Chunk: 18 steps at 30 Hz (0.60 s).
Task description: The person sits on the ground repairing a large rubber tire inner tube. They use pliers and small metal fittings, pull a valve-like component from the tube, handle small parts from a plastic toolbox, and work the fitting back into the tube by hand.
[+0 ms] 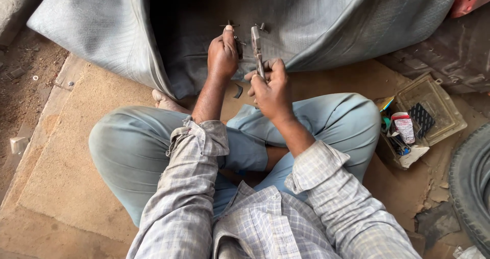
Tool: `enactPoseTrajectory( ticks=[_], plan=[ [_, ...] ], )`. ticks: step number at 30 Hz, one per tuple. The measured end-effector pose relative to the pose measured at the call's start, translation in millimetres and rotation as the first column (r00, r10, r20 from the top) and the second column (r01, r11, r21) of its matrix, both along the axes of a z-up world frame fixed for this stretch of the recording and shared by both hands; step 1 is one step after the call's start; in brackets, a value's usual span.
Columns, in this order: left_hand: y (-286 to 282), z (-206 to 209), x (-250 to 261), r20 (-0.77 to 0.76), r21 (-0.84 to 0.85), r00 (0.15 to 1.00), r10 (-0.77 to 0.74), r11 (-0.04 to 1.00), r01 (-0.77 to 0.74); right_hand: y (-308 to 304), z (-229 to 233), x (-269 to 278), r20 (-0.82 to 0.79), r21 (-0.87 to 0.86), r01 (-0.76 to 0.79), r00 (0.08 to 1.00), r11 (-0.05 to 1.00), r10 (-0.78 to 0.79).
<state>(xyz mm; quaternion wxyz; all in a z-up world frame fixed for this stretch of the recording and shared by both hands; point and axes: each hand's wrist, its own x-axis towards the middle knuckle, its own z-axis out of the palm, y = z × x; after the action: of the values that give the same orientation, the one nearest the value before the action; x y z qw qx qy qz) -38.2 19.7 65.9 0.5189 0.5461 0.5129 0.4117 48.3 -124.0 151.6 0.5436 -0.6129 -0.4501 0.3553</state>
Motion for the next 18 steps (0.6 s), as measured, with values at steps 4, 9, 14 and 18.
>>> enactPoseTrajectory(
  ticks=[4,9,14,18],
  plan=[
    [-6,13,-7,-0.022,-0.031,0.999,0.034,0.999,-0.035,3,24,-23,0.017,0.087,-0.013,1.000,0.996,0.011],
    [-5,7,-10,-0.033,-0.045,0.999,0.023,0.999,-0.025,19,6,-21,-0.019,-0.084,-0.061,0.998,0.995,0.060],
    [-6,4,-7,-0.034,0.049,0.999,0.019,0.999,-0.017,24,5,-16,-0.084,-0.151,-0.095,0.993,0.984,0.083],
    [-6,8,-4,0.020,-0.058,0.999,-0.034,0.998,0.035,26,24,-9,-0.095,-0.251,-0.113,0.991,0.961,0.092]
  ],
)
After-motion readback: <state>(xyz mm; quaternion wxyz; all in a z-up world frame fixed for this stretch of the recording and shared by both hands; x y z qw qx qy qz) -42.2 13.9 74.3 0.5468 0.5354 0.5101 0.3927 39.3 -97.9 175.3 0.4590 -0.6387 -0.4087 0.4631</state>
